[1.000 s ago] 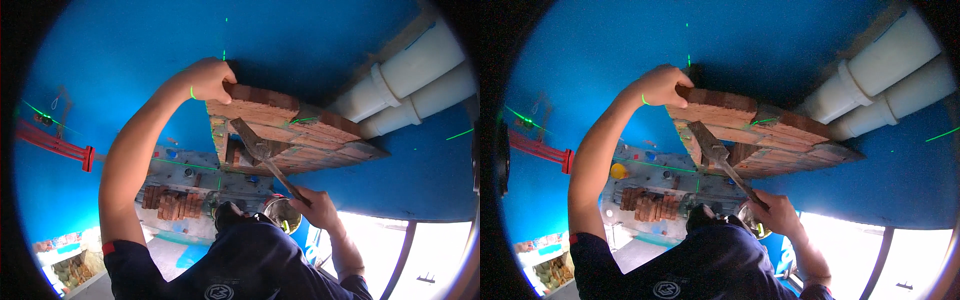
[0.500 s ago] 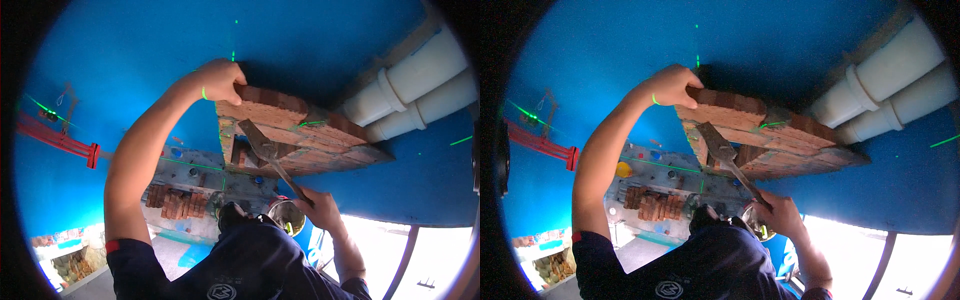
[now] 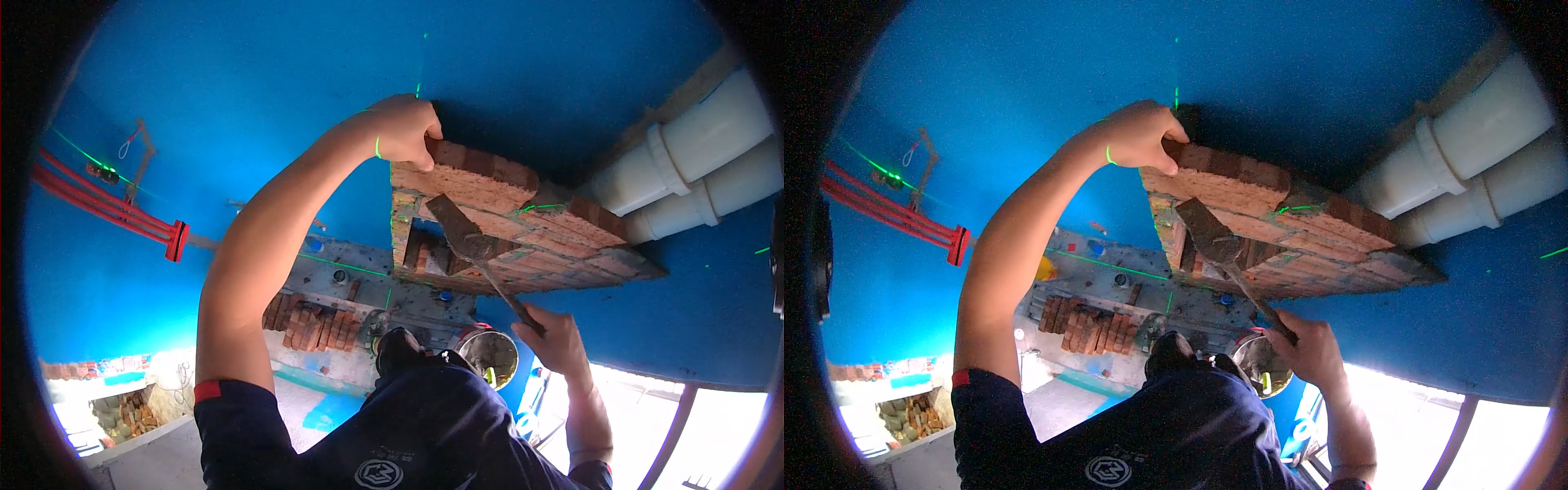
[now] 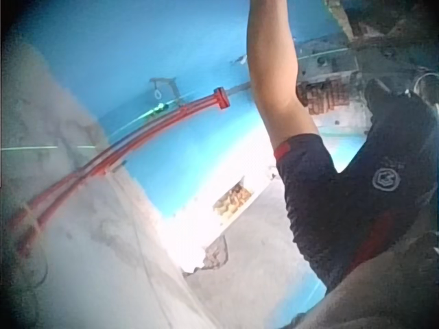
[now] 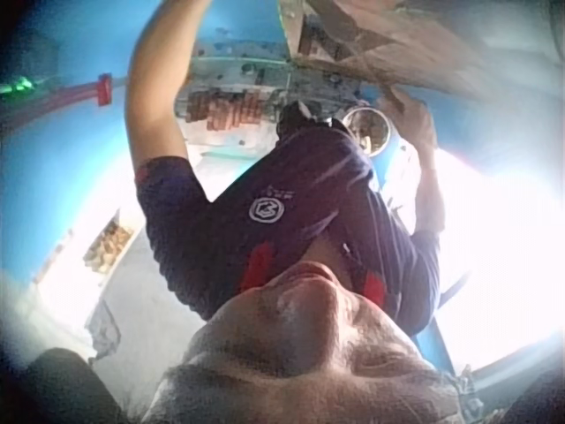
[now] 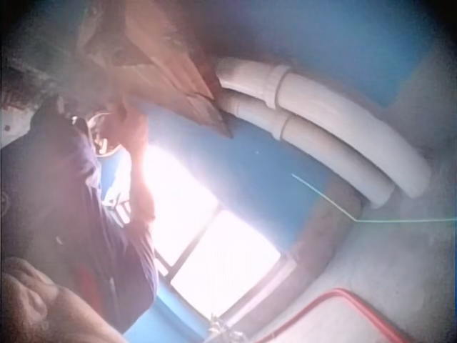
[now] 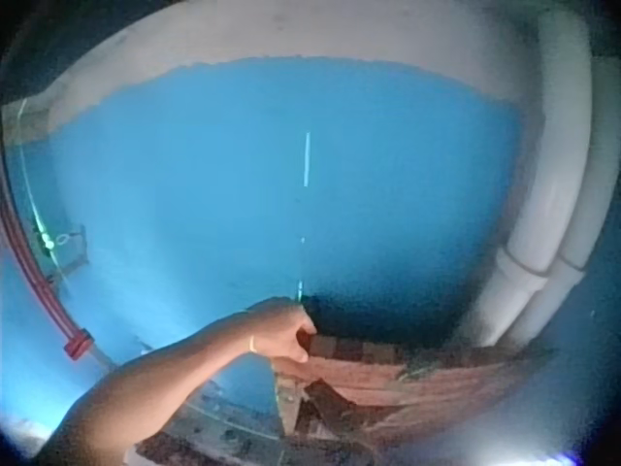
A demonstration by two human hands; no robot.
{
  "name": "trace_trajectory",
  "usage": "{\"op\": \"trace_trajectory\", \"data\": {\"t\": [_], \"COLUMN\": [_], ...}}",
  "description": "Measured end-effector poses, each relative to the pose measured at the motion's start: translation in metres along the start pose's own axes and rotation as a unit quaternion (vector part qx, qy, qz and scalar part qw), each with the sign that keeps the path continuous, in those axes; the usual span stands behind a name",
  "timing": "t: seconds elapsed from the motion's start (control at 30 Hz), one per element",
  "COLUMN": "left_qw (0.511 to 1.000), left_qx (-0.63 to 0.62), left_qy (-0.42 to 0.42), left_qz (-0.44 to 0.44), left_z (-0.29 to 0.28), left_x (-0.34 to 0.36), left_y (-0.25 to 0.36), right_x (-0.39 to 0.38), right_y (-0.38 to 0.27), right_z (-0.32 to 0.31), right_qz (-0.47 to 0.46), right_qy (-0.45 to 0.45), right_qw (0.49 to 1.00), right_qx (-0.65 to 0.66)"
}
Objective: The person builds a brick structure by applying mortar with a trowel and placing bricks along a laser line. They pick up bricks from a stack, apply mortar from a bucket, and position them on the wall.
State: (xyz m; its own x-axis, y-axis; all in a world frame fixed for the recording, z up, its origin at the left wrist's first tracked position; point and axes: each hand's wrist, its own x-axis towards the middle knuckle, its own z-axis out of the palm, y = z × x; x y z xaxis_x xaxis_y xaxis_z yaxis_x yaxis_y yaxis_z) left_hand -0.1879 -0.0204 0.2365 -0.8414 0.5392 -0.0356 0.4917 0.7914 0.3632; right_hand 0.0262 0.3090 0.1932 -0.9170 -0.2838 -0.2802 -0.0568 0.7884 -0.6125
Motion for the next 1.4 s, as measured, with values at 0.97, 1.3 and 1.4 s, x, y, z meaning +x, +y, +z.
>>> {"op": "trace_trajectory", "data": {"t": [0.97,1.3,1.4], "left_qw": [0.999,0.999,0.999], "left_qx": [0.018,0.016,0.017], "left_qy": [-0.043,-0.026,-0.025], "left_qz": [0.002,-0.014,-0.021], "left_z": [-0.013,-0.008,-0.007], "left_x": [0.002,0.001,0.002], "left_y": [0.009,0.010,0.012], "right_x": [-0.021,0.040,0.040], "right_y": [0.004,-0.011,-0.006], "right_z": [-0.014,-0.025,-0.023], "right_qz": [-0.026,-0.139,-0.138], "right_qy": [0.005,0.251,0.250], "right_qw": [0.984,0.955,0.954], "right_qx": [0.174,-0.068,-0.090]}}
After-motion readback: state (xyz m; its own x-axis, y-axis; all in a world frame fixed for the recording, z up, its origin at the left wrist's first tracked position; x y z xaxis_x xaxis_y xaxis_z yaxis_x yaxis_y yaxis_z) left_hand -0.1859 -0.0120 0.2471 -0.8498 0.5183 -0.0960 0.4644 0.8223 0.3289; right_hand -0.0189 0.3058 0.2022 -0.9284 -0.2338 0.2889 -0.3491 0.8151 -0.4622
